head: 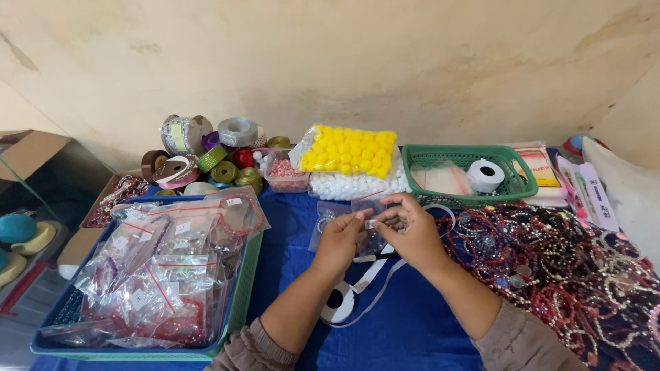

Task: Labeling and packaging handmade bracelets into small plastic bags.

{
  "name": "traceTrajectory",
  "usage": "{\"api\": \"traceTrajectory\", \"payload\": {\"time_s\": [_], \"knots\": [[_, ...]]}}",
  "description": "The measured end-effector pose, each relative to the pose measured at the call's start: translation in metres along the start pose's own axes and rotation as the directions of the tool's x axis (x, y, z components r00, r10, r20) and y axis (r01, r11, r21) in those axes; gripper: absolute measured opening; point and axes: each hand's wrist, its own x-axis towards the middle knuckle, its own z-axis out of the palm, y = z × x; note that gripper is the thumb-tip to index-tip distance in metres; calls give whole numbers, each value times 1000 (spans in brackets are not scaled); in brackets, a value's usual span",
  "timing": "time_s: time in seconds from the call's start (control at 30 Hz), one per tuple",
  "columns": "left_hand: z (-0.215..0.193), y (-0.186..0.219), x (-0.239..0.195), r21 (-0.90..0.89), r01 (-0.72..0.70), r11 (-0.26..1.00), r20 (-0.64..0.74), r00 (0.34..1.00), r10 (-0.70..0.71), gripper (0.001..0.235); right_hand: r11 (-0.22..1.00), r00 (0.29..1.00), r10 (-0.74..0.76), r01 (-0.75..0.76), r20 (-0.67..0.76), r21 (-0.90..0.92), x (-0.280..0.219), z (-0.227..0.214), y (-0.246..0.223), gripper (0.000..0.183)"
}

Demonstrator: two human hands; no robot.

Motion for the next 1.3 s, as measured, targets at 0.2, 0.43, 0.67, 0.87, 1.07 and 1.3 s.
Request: {"api": "traceTrajectory", "payload": {"time_s": [0.2,0.43,0.67,0.87,1.07,1.3], "knots": [[-5,-6,2,16,-20,1000,33,999,20,38,959,993,-107,90,-52,-269,-7,6,-19,42],[0,-2,-3,37,-33,999,60,998,31,34,911,979,-199,169,-41,-376,-11,6,-31,42],[-1,-7,1,10,-60,998,74,995,59,33,836,953,-303,255,-20,-486,-11,5,-33,49],[5,3,-6,42,-69,997,63,996,66,36,878,957,-279,223,-74,-424,-5,-2,-23,54],[-1,0,-2,55,-60,997,26,998,58,37,987,987,-129,119,-91,-109,7,-9,12,59],[5,10,-7,90,-111,990,-6,994,112,33,993,999,-6,12,-54,120,13,-13,14,59]]}}
